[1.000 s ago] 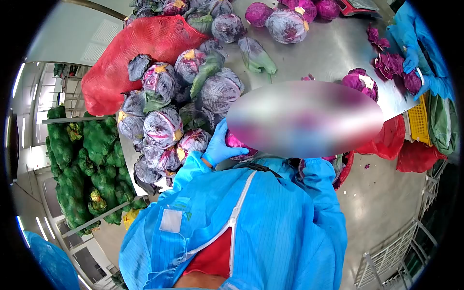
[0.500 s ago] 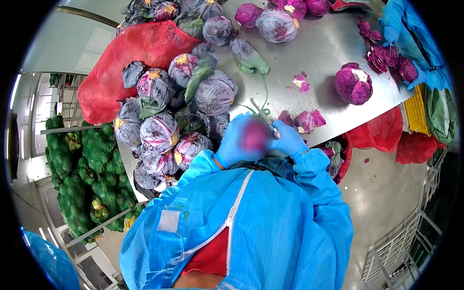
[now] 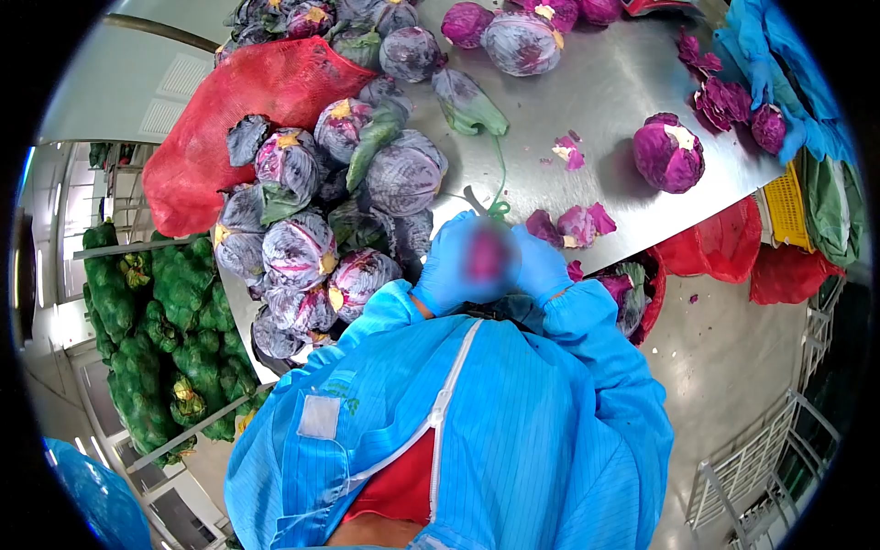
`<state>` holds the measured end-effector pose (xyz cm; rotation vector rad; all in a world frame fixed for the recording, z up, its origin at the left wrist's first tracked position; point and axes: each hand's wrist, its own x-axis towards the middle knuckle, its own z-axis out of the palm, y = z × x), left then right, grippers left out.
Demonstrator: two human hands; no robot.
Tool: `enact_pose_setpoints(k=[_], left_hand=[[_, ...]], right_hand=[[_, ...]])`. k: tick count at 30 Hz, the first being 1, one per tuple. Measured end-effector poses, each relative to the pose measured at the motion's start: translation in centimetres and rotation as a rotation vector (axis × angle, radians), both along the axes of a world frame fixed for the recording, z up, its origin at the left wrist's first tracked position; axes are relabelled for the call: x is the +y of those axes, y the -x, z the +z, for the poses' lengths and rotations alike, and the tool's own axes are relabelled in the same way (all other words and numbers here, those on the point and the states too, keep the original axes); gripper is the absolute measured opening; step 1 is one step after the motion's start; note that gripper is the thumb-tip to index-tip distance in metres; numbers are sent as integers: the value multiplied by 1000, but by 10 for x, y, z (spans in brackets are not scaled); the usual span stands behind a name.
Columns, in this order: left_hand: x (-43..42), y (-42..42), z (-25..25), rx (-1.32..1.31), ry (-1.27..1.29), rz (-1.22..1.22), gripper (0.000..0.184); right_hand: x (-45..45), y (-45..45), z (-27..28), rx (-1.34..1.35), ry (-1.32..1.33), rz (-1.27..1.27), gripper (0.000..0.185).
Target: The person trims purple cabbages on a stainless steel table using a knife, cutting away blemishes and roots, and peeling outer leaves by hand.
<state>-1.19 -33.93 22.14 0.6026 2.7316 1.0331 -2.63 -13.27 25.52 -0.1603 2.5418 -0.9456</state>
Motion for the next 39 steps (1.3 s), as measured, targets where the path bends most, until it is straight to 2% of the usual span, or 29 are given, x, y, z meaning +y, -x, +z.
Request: enact_pose_setpoints(k=[6,9,10,13,15,17,20,23,25,26,29,32,34,37,39], left_hand=[[-8,4,-11,5,8,-19,132],[-15,3,-18,18,-12,-57,133],[-18,3,-17,28,-20,-74,133],[-27,0,-11,-32,-135,-34,130],[-34,-1,-6,-97,-289,82,125],[-41,-2,-2,-163,-444,206,120],[-41,-7,1,-230,-620,354,109],[-25,-2,7,-103,-539,273,108],[-14,0,12,-129,-535,233,116],[-11,-1,19,-122,-485,209,118],[-11,3,27,-85,-291,115,126],[-10,6,41,-76,-147,58,130],[-13,8,36,-103,-126,66,130],[-21,5,29,-127,-181,88,130],[-28,2,23,-118,-241,98,129]], right_hand=[[5,-6,-21,102,167,-153,32],[14,4,-25,-9,119,-224,19],[14,4,-37,72,181,-316,20],[34,5,-66,138,32,-408,23],[62,-6,-82,179,-56,-422,26],[88,-20,-76,14,-135,-444,36],[83,-38,-47,288,-46,-431,49],[49,-29,-27,254,284,-458,62],[23,-19,-19,101,604,-438,61],[17,-13,-15,67,515,-372,50],[6,-10,-13,99,398,-306,40],[-7,-19,-10,131,490,-273,32],[-9,-23,-5,123,510,-314,30],[24,-23,-54,126,438,-539,29],[52,-34,-70,51,275,-541,27]])
